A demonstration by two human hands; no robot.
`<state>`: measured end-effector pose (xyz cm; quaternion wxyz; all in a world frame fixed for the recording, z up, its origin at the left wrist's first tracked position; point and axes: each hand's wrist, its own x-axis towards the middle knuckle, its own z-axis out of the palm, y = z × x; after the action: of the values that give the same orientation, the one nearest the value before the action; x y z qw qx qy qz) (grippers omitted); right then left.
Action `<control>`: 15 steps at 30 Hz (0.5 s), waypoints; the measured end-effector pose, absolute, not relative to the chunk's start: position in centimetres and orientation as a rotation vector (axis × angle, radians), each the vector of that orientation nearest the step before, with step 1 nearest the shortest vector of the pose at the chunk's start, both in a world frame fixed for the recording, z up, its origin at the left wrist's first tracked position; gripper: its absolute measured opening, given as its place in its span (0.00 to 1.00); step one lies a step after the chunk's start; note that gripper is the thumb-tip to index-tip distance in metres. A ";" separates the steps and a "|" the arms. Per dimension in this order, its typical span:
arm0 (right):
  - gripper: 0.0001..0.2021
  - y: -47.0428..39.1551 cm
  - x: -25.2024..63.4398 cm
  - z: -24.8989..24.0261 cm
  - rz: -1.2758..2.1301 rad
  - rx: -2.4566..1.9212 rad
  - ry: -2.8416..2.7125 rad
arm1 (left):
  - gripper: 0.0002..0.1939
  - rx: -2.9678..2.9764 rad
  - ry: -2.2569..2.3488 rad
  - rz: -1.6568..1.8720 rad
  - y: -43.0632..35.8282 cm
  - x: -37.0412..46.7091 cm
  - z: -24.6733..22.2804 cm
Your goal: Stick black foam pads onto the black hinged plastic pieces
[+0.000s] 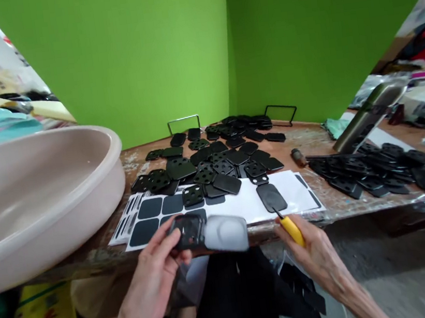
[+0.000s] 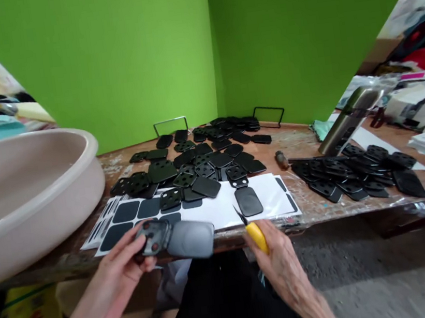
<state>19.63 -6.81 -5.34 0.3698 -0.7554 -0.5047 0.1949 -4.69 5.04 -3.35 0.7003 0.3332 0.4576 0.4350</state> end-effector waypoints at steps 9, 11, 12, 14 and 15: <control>0.08 -0.7 23.9 -4.9 0.050 -2.127 -1.711 | 0.11 0.858 1.102 1.243 16.8 -2.5 -2.7; 0.07 0.1 23.0 -4.7 0.078 -2.092 -1.739 | 0.15 0.908 1.152 1.239 18.2 -2.3 -3.0; 0.07 0.5 22.6 -4.5 0.097 -2.072 -1.755 | 0.17 0.937 1.180 1.235 18.7 -2.3 -3.1; 0.09 1.6 22.2 -4.1 0.141 -2.030 -1.796 | 0.24 1.022 1.252 1.212 19.8 -2.5 -3.1; 0.08 2.3 22.3 -4.0 0.164 -2.017 -1.816 | 0.26 1.091 1.310 1.188 20.3 -2.7 -3.0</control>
<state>22.31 2.26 -3.96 0.2096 -0.7253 -0.6531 0.0589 -2.71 20.32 -2.99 0.5071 0.4526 0.5432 0.4929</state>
